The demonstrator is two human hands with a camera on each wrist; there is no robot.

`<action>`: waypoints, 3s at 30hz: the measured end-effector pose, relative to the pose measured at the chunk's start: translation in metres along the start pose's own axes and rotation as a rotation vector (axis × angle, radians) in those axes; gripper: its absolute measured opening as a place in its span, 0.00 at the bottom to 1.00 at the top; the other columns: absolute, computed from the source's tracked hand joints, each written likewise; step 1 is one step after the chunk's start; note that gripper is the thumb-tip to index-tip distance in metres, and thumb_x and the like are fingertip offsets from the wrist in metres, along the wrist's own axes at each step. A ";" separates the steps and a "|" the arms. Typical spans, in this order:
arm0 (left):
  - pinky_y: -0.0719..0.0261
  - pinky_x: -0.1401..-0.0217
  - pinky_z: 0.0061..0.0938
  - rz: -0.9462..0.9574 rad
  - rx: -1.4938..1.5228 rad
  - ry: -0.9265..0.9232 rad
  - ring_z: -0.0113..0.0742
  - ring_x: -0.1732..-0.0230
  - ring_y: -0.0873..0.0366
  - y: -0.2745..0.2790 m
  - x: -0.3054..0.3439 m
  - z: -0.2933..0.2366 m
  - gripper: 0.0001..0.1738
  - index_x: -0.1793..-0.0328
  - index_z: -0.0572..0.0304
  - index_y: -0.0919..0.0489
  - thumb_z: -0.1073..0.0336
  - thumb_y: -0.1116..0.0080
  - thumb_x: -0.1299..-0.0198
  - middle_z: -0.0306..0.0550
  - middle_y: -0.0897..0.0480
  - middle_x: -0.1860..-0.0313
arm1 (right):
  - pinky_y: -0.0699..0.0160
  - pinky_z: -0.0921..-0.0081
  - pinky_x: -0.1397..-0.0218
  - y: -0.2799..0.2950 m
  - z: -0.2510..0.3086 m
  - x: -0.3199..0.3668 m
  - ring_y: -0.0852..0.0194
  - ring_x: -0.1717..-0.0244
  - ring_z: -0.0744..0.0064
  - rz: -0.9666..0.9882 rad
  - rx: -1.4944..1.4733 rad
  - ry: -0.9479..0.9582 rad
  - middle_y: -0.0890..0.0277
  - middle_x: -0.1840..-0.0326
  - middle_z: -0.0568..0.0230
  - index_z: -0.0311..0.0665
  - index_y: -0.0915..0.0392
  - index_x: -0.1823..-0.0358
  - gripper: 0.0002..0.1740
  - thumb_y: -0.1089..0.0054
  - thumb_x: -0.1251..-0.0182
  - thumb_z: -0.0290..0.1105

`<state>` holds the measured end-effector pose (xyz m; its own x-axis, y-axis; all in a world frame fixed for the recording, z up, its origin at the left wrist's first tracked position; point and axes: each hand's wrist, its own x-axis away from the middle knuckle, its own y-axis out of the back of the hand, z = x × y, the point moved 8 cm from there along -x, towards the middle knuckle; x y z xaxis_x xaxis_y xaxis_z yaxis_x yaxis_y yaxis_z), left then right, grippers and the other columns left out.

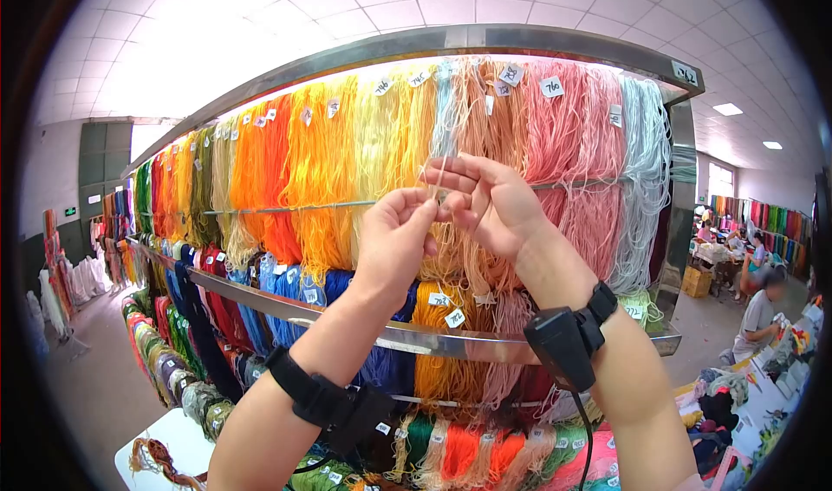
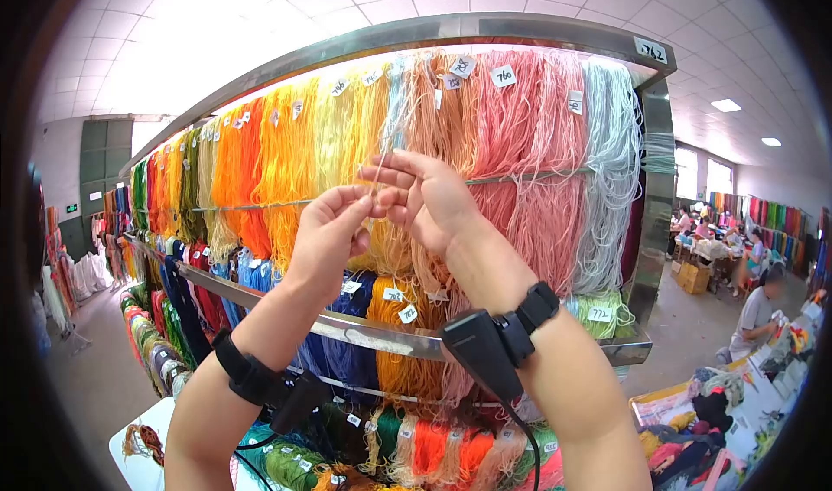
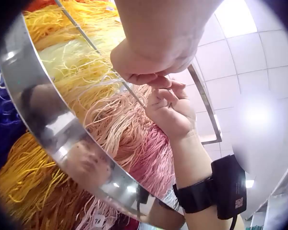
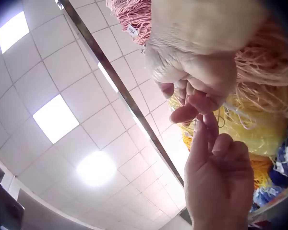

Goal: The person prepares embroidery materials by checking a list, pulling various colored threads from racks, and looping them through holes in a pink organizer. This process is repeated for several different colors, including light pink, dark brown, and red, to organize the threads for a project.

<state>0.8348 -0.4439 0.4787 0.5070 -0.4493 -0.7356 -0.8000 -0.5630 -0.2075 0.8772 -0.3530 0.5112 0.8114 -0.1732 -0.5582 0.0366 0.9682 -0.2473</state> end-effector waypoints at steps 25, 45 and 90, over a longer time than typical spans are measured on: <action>0.22 0.61 0.21 0.408 0.338 0.262 0.29 0.63 0.23 -0.061 -0.028 -0.002 0.09 0.60 0.65 0.27 0.66 0.50 0.41 0.44 0.22 0.65 | 0.35 0.91 0.80 0.019 0.015 0.069 0.32 0.79 0.86 -0.003 0.358 0.062 0.25 0.72 0.64 0.30 0.28 0.57 0.11 0.52 0.39 0.26; 0.31 0.70 0.13 -1.025 -0.419 -0.129 0.25 0.65 0.28 0.535 0.433 -0.154 0.21 0.39 0.62 0.37 0.62 0.66 0.36 0.43 0.30 0.47 | 0.25 0.84 0.70 0.033 0.036 0.011 0.26 0.71 0.75 -0.262 0.559 0.290 0.25 0.70 0.62 0.29 0.27 0.64 0.08 0.47 0.42 0.26; 0.54 0.89 0.12 0.104 0.070 0.283 0.14 0.89 0.49 0.014 -0.009 -0.015 0.10 0.60 0.63 0.27 0.64 0.51 0.41 0.28 0.35 0.83 | 0.40 0.89 0.81 0.041 0.048 0.024 0.36 0.80 0.85 -0.151 0.423 0.325 0.28 0.75 0.67 0.36 0.28 0.72 0.03 0.45 0.43 0.26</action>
<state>0.8237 -0.4581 0.4925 0.4828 -0.6830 -0.5481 -0.8674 -0.4592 -0.1917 0.9263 -0.3085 0.5252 0.5595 -0.2979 -0.7735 0.4245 0.9045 -0.0412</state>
